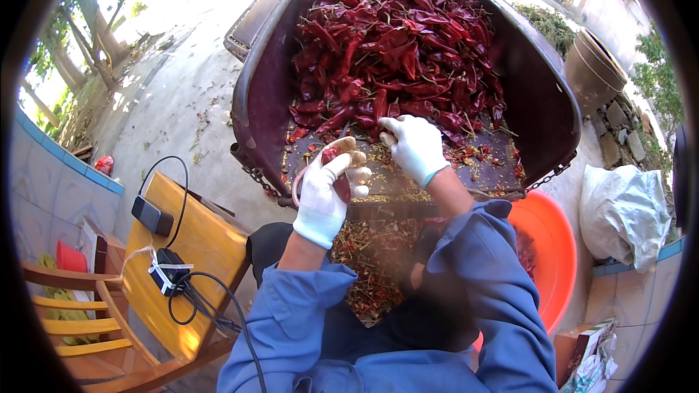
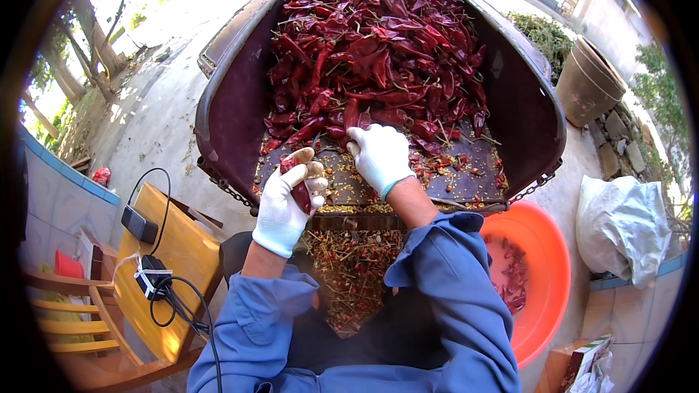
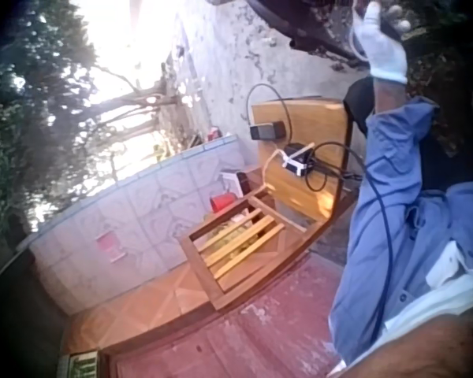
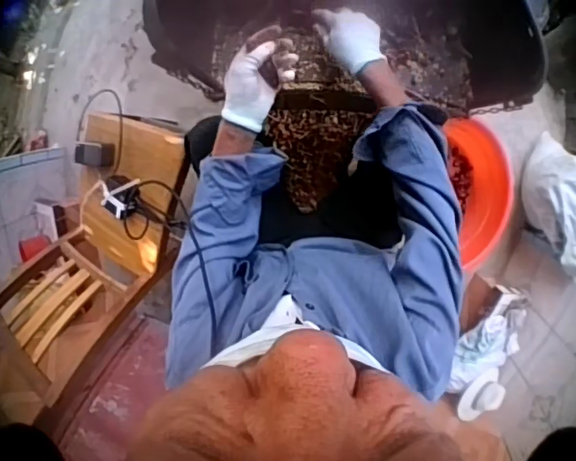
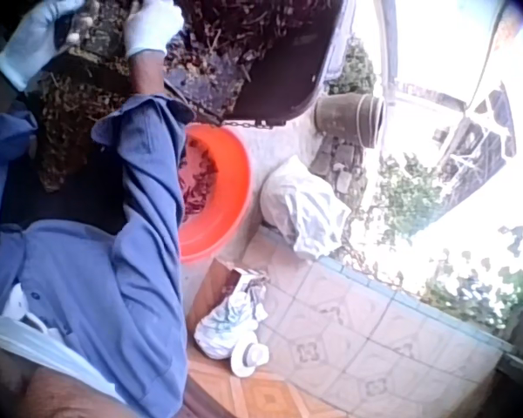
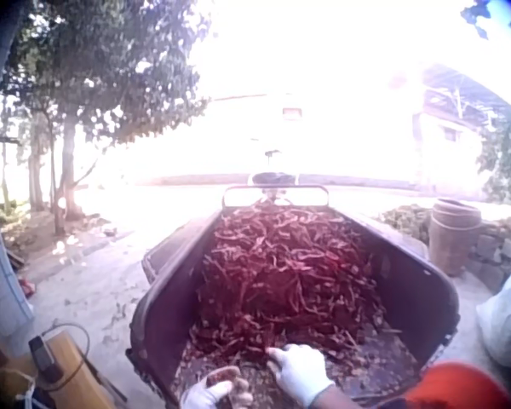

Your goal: The person is removing seeds from dried red chili peppers by hand and with scissors, separating the seeds onto a metal tray and placing the pepper husks into a plastic basin.

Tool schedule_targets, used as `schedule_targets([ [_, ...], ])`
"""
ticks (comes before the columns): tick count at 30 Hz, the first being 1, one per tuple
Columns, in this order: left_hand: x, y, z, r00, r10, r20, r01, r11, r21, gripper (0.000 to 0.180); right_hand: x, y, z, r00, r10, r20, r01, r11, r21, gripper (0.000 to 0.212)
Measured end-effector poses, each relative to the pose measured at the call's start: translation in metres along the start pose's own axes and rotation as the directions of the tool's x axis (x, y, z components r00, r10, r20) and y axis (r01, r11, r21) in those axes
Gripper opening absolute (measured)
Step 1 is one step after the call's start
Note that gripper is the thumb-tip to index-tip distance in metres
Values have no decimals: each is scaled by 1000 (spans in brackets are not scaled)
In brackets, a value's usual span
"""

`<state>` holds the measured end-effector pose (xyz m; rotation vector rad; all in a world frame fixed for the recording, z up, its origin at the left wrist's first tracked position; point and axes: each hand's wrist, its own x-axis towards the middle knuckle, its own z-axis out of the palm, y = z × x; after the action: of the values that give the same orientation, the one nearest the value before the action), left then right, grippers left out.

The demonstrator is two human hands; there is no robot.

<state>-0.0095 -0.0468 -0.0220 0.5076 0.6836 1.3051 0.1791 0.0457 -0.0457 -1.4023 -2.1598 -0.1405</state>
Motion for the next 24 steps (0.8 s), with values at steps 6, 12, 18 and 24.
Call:
schedule_targets([
  [6, -2, 0, 4, 995, 75, -64, -65, 988, 142, 24, 5, 11, 6, 984, 166, 57, -165, 986, -30, 20],
  [12, -4, -1, 6, 990, 126, -68, -104, 960, 259, 23, 7, 4, -5, 942, 320, 101, -321, 947, -3, 22],
  [18, 4, -5, 8, 985, 131, -113, -100, 964, 245, 25, 0, 13, -12, 860, 511, 15, -471, 780, 413, 19],
  [24, 4, -4, 16, 965, 251, -75, -170, 818, 550, 38, -35, -39, -52, 871, 379, 312, -436, 307, 846, 27],
])
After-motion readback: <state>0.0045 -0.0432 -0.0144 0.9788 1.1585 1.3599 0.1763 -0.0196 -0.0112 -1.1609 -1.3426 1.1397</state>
